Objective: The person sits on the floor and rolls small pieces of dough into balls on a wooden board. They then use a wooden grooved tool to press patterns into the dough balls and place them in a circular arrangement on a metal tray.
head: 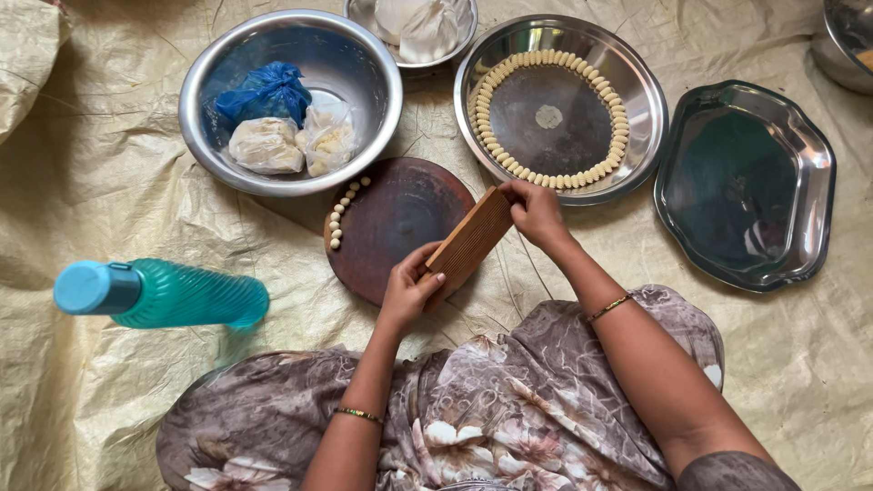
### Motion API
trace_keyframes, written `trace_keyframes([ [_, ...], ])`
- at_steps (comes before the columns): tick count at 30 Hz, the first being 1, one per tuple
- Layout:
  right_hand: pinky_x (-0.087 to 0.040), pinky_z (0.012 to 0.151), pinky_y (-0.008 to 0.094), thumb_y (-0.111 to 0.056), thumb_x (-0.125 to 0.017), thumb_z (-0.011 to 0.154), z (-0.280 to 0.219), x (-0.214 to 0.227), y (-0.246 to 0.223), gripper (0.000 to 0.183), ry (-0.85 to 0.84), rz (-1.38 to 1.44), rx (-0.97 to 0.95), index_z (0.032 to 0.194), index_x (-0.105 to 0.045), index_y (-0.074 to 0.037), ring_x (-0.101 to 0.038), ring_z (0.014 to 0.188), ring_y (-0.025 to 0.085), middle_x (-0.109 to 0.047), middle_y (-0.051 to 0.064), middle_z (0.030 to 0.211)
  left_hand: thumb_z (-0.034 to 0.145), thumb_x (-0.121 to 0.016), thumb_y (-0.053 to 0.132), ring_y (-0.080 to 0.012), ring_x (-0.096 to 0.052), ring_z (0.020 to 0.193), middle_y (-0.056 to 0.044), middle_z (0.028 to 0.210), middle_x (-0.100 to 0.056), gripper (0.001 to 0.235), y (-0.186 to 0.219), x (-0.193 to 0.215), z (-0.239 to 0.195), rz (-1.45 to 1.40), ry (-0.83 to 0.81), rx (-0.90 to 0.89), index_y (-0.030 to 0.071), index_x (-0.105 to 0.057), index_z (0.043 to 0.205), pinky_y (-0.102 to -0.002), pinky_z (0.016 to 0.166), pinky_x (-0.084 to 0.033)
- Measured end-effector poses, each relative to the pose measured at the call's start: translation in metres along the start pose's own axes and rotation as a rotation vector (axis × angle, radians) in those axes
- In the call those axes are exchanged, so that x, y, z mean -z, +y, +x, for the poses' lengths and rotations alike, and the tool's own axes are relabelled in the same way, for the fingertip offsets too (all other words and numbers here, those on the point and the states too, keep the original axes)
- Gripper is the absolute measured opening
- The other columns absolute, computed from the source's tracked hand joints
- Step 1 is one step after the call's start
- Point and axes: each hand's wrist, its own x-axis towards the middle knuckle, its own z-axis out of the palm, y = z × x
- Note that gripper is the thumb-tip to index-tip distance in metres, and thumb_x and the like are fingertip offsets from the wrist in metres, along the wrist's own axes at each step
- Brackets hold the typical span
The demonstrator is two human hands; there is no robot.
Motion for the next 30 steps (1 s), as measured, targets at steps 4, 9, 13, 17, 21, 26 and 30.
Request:
trace_keyframes([
  [4,-0.056,0.097,0.035,-0.001,-0.064,0.086,-0.005,0.003,-0.008,0.040,-0.134,0.284,-0.016,0.125,-0.069,-0.003,-0.069,0.107,0.019,-0.074,0.012,0.116,0.087,-0.067,-0.001,-0.0153,-0.068,0.105,-0.012,0.119,-0.073,0.054,0.004,-0.001,-0.010,-0.032,0.100,0.055,-0.001,-0.058,0.140,-0.031,0.091,-0.056],
  [9,-0.052,0.101,0.038,-0.010,-0.079,0.076,-0.016,0.003,-0.033,0.063,-0.133,0.153,0.076,0.135,-0.057,-0.003,-0.062,0.119,0.025,-0.065,0.014,0.128,0.087,-0.067,-0.002,-0.0157,-0.069,0.105,-0.013,0.118,-0.073,0.054,0.013,-0.004,-0.011,-0.082,0.128,0.060,-0.001,-0.057,0.140,-0.030,0.091,-0.056],
  [13,-0.041,0.100,0.053,-0.020,-0.093,0.062,-0.024,-0.012,-0.049,0.097,0.013,-0.253,0.344,0.143,-0.046,0.008,-0.049,0.128,0.044,-0.053,0.027,0.138,0.087,-0.067,-0.003,-0.0164,-0.069,0.103,-0.014,0.116,-0.074,0.055,0.014,-0.010,-0.011,-0.109,0.146,0.094,0.000,-0.057,0.141,-0.030,0.089,-0.057],
  [17,-0.050,0.104,0.043,-0.025,-0.081,0.074,-0.027,-0.019,-0.044,0.081,0.053,-0.331,0.296,0.142,-0.049,0.003,-0.059,0.120,0.035,-0.062,0.023,0.128,0.087,-0.068,-0.003,-0.0157,-0.069,0.104,-0.013,0.118,-0.074,0.055,0.017,-0.012,-0.016,-0.126,0.142,0.059,-0.001,-0.058,0.141,-0.030,0.090,-0.057],
  [21,-0.060,0.106,0.036,-0.025,-0.067,0.093,-0.025,-0.015,-0.034,0.057,0.052,-0.262,0.267,0.146,-0.056,-0.006,-0.071,0.118,0.027,-0.070,0.017,0.130,0.087,-0.068,-0.004,-0.0157,-0.070,0.106,-0.011,0.119,-0.074,0.054,0.023,-0.013,-0.020,-0.104,0.136,0.042,0.000,-0.059,0.139,-0.030,0.093,-0.057],
  [26,-0.054,0.094,0.047,-0.031,-0.083,0.073,-0.032,-0.026,-0.034,0.088,0.190,-0.444,0.582,0.138,-0.048,0.015,-0.064,0.113,0.043,-0.063,0.033,0.124,0.084,-0.068,-0.003,-0.0180,-0.071,0.102,-0.013,0.115,-0.075,0.054,0.028,-0.016,-0.023,-0.029,0.205,0.122,0.003,-0.060,0.138,-0.032,0.090,-0.060],
  [30,-0.057,0.105,0.040,-0.030,-0.071,0.089,-0.034,-0.026,-0.037,0.069,0.076,-0.352,0.314,0.146,-0.051,0.005,-0.068,0.121,0.034,-0.065,0.025,0.135,0.086,-0.068,-0.004,-0.0172,-0.070,0.106,-0.013,0.119,-0.074,0.053,0.026,-0.012,-0.026,-0.030,0.170,0.076,0.002,-0.060,0.138,-0.031,0.093,-0.059],
])
